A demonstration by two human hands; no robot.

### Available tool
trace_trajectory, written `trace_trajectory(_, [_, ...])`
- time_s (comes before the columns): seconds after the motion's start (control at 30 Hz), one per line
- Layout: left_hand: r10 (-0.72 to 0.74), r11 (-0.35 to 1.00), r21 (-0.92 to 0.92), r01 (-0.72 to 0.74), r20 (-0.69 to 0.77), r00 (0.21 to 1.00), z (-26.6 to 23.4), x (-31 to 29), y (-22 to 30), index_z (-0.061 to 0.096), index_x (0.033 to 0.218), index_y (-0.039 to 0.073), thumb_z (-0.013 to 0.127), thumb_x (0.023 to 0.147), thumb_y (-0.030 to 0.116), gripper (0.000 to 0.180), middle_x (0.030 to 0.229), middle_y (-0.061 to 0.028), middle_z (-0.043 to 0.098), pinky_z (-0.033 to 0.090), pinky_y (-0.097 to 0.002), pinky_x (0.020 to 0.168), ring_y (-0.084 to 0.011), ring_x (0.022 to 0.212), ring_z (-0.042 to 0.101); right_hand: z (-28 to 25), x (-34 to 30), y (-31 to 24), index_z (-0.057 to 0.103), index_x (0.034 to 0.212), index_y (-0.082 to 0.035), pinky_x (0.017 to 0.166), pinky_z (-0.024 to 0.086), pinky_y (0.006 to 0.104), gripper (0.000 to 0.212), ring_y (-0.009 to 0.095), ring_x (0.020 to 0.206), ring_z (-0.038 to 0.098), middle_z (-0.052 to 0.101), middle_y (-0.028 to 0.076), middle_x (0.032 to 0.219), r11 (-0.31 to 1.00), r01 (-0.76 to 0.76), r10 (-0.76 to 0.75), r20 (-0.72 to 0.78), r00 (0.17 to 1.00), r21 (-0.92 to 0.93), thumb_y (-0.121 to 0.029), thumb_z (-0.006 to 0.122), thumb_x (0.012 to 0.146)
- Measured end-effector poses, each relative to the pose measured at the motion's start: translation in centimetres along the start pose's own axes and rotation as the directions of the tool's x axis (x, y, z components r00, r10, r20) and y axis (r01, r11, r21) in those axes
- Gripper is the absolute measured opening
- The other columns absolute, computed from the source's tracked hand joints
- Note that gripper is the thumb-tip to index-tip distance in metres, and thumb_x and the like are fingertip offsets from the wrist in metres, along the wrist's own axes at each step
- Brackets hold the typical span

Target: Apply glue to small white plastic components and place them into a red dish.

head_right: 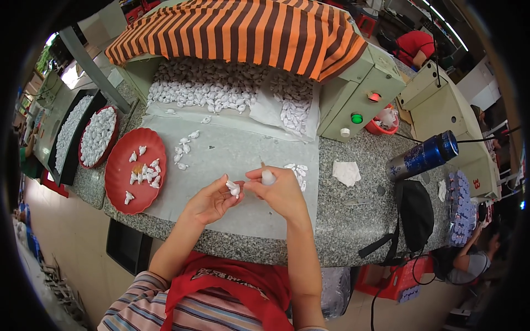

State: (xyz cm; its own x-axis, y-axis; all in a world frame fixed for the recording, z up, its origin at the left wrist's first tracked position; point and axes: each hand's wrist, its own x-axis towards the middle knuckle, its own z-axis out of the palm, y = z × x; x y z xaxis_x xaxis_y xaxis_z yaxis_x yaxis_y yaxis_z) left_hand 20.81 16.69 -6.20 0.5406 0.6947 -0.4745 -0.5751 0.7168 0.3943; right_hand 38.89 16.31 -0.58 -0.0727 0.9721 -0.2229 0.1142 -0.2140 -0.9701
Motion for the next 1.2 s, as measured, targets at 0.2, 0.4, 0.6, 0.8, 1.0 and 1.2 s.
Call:
trace_trajectory(0.2, [0.012, 0.998, -0.065, -0.016, -0.065, 0.998, -0.3, 0.0, -0.2, 0.052, 0.100, -0.006, 0.058, 0.083, 0.025, 0.036, 0.102, -0.0166, 0.055, 0.053, -0.0246, 0.072, -0.0240, 0.090, 0.058, -0.5, -0.3, 1.1, 0.063, 0.087, 0.004, 0.047, 0.041, 0.0198, 0.020, 0.007, 0.052, 0.050, 0.058, 0.004, 0.065, 0.999, -0.038, 0.039, -0.060, 0.997, 0.015, -0.002, 0.068, 0.069])
trace_trajectory(0.4, [0.902, 0.304, 0.830, -0.468, -0.092, 0.423, -4.5, -2.6, 5.7, 0.058, 0.100, -0.006, 0.066, 0.076, 0.016, 0.034, 0.096, -0.0125, 0.058, 0.049, -0.0239, 0.065, -0.0171, 0.072, 0.059, -1.6, -0.9, 3.4, 0.062, 0.087, 0.004, 0.048, 0.042, 0.0192, 0.019, 0.007, 0.053, 0.051, 0.058, 0.004, 0.067, 0.999, -0.042, 0.040, -0.188, 0.981, -0.007, 0.000, 0.067, 0.070])
trace_trajectory(0.6, [0.940, -0.316, 0.778, 0.543, 0.336, 0.065, -6.9, -3.5, 9.2, 0.059, 0.103, 0.000, 0.070, 0.067, 0.009, 0.038, 0.091, -0.0131, 0.055, 0.044, -0.0318, 0.073, -0.0225, 0.084, 0.054, -1.8, -0.9, 4.8, 0.063, 0.087, 0.003, 0.048, 0.042, 0.0194, 0.018, 0.007, 0.055, 0.051, 0.057, 0.003, 0.069, 0.999, -0.050, 0.049, -0.197, 0.979, -0.001, 0.000, 0.066, 0.070])
trace_trajectory(0.8, [0.782, -0.593, 0.735, 0.328, 0.429, 0.453, -5.3, 6.6, 10.6, 0.061, 0.098, 0.006, 0.061, 0.067, 0.002, 0.031, 0.085, -0.0102, 0.057, 0.045, -0.0362, 0.073, -0.0293, 0.081, 0.053, -0.3, -2.1, 4.2, 0.059, 0.091, 0.001, 0.054, 0.042, 0.0205, 0.021, 0.008, 0.063, 0.051, 0.055, 0.002, 0.072, 0.985, 0.062, -0.090, -0.177, 0.980, -0.160, 0.001, 0.063, 0.070])
trace_trajectory(1.0, [0.745, 0.000, 0.965, -0.261, 0.174, 0.644, -2.6, 6.1, 8.7, 0.054, 0.113, 0.004, 0.052, 0.079, 0.001, 0.034, 0.095, -0.0116, 0.061, 0.049, -0.0301, 0.072, -0.0225, 0.089, 0.059, -1.4, -5.1, 3.8, 0.042, 0.108, -0.004, 0.069, 0.043, 0.0232, 0.037, 0.011, 0.077, 0.053, 0.053, 0.004, 0.082, 0.980, 0.189, -0.200, -0.303, 0.932, -0.066, 0.005, 0.055, 0.075])
trace_trajectory(1.2, [0.186, 0.983, -0.041, -0.181, 0.280, 0.942, 2.4, -0.9, 1.3, 0.044, 0.118, 0.001, 0.048, 0.084, 0.001, 0.034, 0.107, -0.0164, 0.055, 0.050, -0.0272, 0.081, -0.0284, 0.099, 0.056, 0.5, -6.5, 1.1, 0.043, 0.106, -0.001, 0.068, 0.045, 0.0238, 0.033, 0.013, 0.071, 0.055, 0.053, 0.007, 0.085, 0.932, 0.300, -0.227, -0.321, 0.920, 0.202, 0.005, 0.053, 0.075])
